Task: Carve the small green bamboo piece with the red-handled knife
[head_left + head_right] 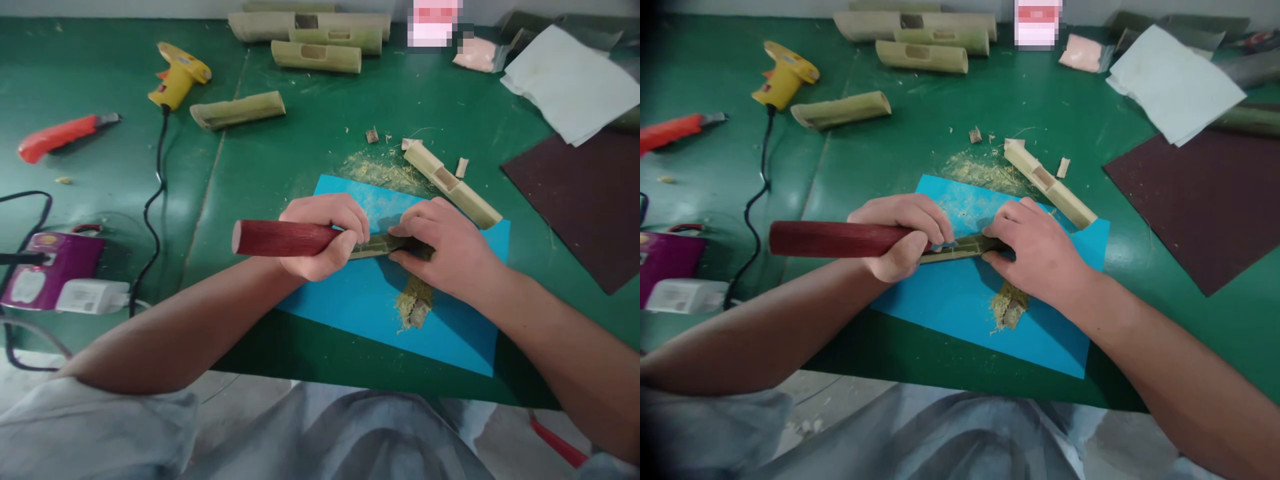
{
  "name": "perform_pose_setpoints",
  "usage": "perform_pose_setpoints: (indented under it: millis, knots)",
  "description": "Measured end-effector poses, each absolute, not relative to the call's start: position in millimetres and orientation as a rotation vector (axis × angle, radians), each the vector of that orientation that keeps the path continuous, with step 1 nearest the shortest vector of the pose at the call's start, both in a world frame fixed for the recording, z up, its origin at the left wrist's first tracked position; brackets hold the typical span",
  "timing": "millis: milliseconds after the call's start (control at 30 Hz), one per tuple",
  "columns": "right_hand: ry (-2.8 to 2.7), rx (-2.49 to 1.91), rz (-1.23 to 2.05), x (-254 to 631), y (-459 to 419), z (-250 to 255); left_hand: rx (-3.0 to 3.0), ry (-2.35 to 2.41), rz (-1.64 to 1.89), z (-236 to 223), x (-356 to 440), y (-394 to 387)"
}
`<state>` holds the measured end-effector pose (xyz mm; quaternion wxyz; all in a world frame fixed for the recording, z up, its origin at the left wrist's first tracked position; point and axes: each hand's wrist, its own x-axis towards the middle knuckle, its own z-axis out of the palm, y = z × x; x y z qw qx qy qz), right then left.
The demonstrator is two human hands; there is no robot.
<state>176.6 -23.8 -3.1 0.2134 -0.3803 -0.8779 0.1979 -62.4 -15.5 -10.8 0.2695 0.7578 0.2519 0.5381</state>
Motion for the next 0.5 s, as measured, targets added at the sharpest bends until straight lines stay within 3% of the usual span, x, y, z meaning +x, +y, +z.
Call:
perform_pose_setpoints:
  millis: [500]
  knots:
    - [-2.536,-1.062,0.41,177,-25,-1,2.132,0.815,1.151,15,-63,-19]
